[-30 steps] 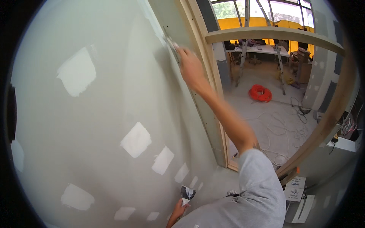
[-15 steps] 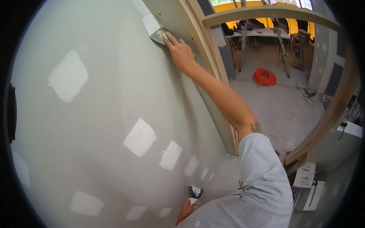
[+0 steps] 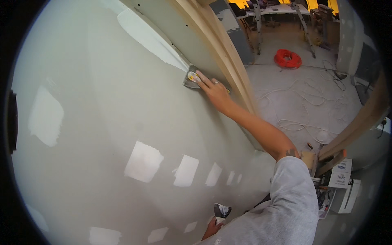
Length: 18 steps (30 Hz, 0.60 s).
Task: The person is applying plaster or drywall compound to wall seams and screw holes using putty knives and a hawk.
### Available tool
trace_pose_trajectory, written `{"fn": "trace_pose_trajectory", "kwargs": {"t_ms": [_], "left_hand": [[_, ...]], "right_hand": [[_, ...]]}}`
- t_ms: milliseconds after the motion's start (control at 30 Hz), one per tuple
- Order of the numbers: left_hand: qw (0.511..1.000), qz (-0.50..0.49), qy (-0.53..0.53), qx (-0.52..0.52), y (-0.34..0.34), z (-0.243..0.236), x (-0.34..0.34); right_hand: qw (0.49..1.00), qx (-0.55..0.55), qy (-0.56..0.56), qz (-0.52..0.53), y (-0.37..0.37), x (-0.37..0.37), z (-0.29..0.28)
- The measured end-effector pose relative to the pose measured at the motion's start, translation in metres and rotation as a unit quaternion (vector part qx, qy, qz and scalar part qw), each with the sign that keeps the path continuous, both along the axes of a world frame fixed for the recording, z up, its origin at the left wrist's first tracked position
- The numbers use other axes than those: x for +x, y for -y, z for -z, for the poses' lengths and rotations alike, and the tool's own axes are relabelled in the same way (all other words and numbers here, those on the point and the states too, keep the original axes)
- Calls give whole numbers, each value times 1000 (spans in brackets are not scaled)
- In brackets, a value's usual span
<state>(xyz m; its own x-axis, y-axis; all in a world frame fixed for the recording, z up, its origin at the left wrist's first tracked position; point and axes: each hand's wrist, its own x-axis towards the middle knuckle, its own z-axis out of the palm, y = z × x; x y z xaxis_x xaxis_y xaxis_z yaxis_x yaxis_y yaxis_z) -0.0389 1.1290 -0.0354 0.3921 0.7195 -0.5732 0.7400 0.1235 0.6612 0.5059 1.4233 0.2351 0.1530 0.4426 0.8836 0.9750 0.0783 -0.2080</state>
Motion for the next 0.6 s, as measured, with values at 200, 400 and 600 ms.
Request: {"fn": "trace_pose_trajectory", "kwargs": {"t_ms": [200, 400, 600], "left_hand": [[992, 45, -30, 111, -11, 20, -4], [996, -39, 75, 25, -20, 4, 12], [994, -8, 89, 67, -26, 6, 14]], "right_hand": [[999, -40, -11, -5, 51, 4, -55], [979, 181, 94, 16, 64, 30, -260], [992, 90, 85, -8, 58, 30, -338]]}}
